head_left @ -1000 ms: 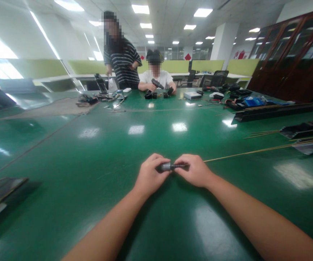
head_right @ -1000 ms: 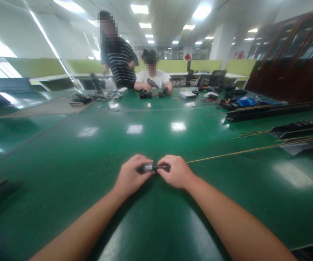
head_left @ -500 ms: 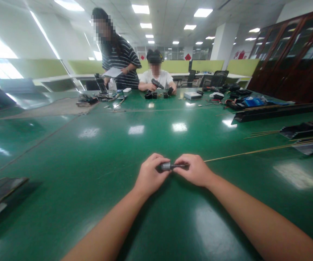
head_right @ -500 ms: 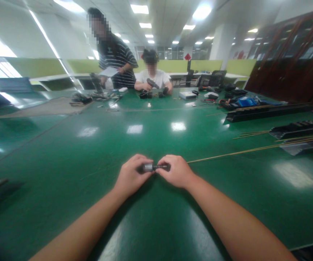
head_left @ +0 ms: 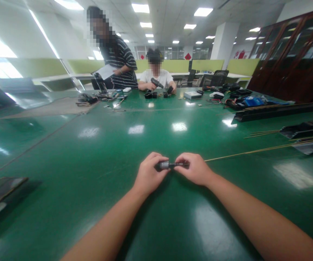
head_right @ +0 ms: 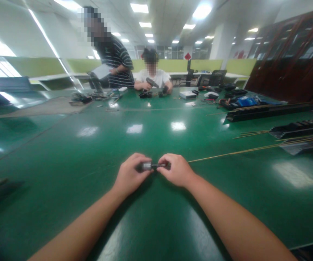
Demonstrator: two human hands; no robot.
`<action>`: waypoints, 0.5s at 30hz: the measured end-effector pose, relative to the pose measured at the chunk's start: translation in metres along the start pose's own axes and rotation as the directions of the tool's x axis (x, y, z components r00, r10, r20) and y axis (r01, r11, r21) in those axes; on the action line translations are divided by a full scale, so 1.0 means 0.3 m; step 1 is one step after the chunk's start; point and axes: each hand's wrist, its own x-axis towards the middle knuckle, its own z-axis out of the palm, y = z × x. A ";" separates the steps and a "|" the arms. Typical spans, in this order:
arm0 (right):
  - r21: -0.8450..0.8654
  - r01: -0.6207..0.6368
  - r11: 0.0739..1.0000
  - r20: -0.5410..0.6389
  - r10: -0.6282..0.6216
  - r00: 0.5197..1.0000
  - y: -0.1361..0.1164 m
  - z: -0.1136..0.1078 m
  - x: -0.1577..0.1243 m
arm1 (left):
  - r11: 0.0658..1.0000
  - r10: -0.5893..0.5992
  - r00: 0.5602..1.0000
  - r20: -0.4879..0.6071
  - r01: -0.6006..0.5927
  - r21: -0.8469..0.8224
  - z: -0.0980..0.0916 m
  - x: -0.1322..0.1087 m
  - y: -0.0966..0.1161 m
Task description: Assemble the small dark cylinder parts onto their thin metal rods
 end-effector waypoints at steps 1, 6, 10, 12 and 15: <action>0.003 -0.003 1.000 0.000 0.003 1.000 0.001 -0.001 0.000 | 1.000 0.001 1.000 -0.001 -0.001 0.004 -0.001 0.000 0.001; 0.007 -0.003 1.000 -0.004 0.003 1.000 0.004 -0.002 -0.001 | 1.000 -0.006 1.000 -0.011 0.006 0.018 -0.006 0.002 0.003; 0.002 0.001 1.000 -0.009 -0.001 1.000 0.003 -0.003 0.000 | 1.000 -0.008 1.000 -0.018 0.008 0.007 -0.006 0.003 -0.001; 0.002 -0.004 1.000 -0.012 0.004 1.000 0.003 -0.003 0.001 | 1.000 -0.012 1.000 -0.022 0.012 0.009 -0.005 0.004 -0.002; 0.004 -0.012 1.000 -0.019 0.012 1.000 0.004 -0.004 0.003 | 1.000 -0.018 1.000 -0.024 0.019 0.019 -0.006 0.005 -0.005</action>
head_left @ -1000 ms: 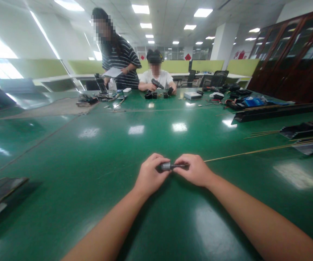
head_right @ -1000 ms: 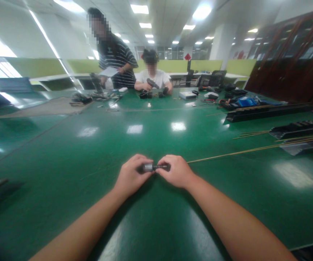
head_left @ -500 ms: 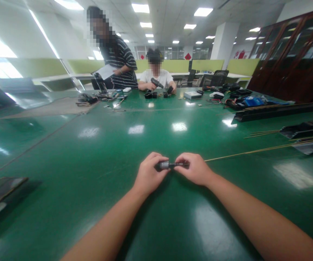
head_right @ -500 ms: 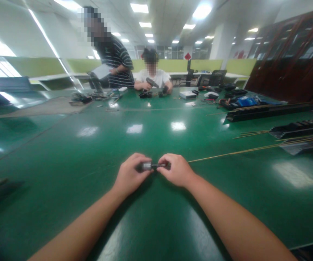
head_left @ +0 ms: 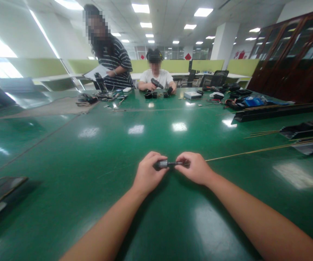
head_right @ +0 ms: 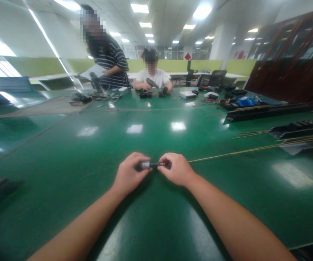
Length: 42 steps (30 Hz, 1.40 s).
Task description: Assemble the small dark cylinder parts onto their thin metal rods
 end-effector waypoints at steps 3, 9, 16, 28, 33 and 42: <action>-0.004 -0.002 1.000 -0.002 0.002 1.000 0.001 -0.002 0.001 | 1.000 -0.003 1.000 0.000 0.003 0.004 -0.001 -0.001 -0.002; -0.005 -0.003 1.000 0.006 0.003 1.000 0.002 -0.007 0.001 | 1.000 -0.008 1.000 -0.008 0.008 0.010 -0.004 -0.001 -0.002; -0.018 -0.005 1.000 -0.003 0.005 1.000 0.005 -0.008 -0.001 | 1.000 -0.006 1.000 -0.019 0.006 0.012 -0.003 -0.002 -0.011; -0.015 -0.014 1.000 0.002 0.014 1.000 0.008 -0.014 0.004 | 0.999 -0.030 0.999 -0.030 0.031 0.029 -0.008 0.001 -0.014; -0.023 -0.018 1.000 -0.013 0.018 1.000 0.012 -0.016 0.004 | 0.999 -0.042 0.998 -0.037 0.043 0.030 -0.018 0.005 -0.022; -0.113 -0.179 0.977 -0.059 0.173 0.983 0.057 -0.030 0.019 | 0.958 -0.275 0.948 -0.162 0.284 0.035 -0.053 0.017 -0.064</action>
